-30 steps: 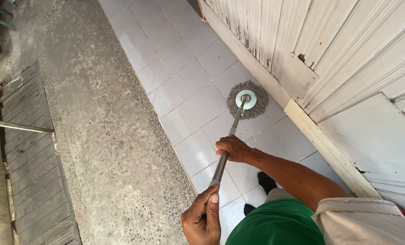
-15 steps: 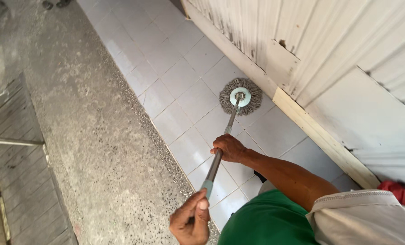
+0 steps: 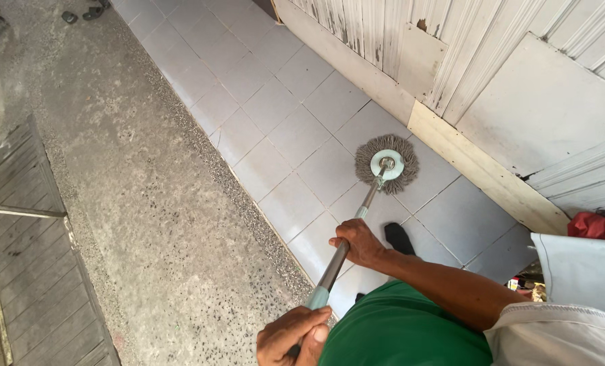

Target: The person mops a tiled walkway using a mop, moving the mop head back and forth across the floor surface.

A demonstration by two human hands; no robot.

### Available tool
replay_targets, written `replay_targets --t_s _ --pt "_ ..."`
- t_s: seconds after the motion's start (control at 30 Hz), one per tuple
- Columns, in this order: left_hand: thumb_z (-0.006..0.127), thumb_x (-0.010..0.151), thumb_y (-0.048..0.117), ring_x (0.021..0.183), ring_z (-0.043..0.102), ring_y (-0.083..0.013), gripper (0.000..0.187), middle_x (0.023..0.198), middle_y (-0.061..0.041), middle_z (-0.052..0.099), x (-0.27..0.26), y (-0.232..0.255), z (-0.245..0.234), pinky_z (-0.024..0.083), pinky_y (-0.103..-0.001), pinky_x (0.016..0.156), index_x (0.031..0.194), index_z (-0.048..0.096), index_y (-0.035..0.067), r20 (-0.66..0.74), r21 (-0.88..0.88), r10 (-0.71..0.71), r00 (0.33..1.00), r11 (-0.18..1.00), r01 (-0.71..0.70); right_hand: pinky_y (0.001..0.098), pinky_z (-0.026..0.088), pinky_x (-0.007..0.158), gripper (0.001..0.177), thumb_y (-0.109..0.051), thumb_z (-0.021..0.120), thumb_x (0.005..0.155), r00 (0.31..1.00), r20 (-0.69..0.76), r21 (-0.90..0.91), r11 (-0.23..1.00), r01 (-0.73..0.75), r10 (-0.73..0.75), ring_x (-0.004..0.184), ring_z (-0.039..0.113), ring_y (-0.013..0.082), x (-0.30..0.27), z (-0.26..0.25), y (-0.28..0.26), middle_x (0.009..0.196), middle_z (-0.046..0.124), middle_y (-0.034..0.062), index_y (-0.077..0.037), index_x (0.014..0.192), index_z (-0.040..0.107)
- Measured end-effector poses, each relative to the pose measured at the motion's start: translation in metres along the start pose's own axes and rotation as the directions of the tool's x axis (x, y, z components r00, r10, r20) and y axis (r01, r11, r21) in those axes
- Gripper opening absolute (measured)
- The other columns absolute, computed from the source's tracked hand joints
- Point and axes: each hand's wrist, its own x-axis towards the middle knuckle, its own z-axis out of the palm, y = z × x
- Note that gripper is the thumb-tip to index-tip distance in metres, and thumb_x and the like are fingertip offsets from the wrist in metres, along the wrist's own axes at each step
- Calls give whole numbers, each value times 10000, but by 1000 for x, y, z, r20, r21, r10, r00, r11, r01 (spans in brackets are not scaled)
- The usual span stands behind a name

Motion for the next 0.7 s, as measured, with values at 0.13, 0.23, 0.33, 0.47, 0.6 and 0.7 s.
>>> replay_targets --t_s 0.13,0.23,0.33,0.47,0.6,0.7 --pt "779 922 101 663 740 -128 184 788 -142 797 -12 7 -9 593 -269 603 1077 806 5 -8 47 3 1000 999 -2 481 452 781 300 -186 745 882 988 -26 -51 987 151 -152 730 601 307 -6 10 -13 672 587 104 -60 683 560" --pt "784 893 84 639 716 -131 196 767 -152 795 -4 12 -13 560 -269 582 1065 810 -7 -83 50 -64 994 996 69 489 446 787 270 -198 724 896 984 2 -59 983 176 -176 763 605 310 7 6 -17 711 596 105 -64 719 571" --pt "779 879 61 618 686 -123 204 731 -142 782 11 15 -6 528 -258 569 1063 811 -20 -146 45 -98 984 993 105 484 448 802 273 -224 699 922 987 59 -99 983 153 -147 785 611 306 24 0 -8 741 605 103 -70 735 573" --pt "763 900 26 637 684 -111 192 766 -126 776 43 10 15 530 -253 590 1084 790 -22 -184 88 1 983 996 16 523 431 842 248 -230 677 929 977 36 -146 966 211 -208 801 616 307 51 -12 15 746 605 104 -75 765 576" --pt "744 888 0 551 599 -104 203 666 -90 710 85 -8 43 439 -250 503 1084 798 -15 -136 149 36 990 989 -16 497 462 835 282 -280 641 977 978 57 -122 971 205 -199 843 612 302 92 -36 52 797 603 94 -82 797 552" --pt "734 915 -2 572 609 -122 206 689 -82 712 112 -26 69 448 -259 508 1115 779 -12 -95 182 116 989 978 -97 512 468 905 330 -341 626 995 979 164 -193 970 149 -118 880 626 284 124 -50 78 807 602 78 -102 777 560"
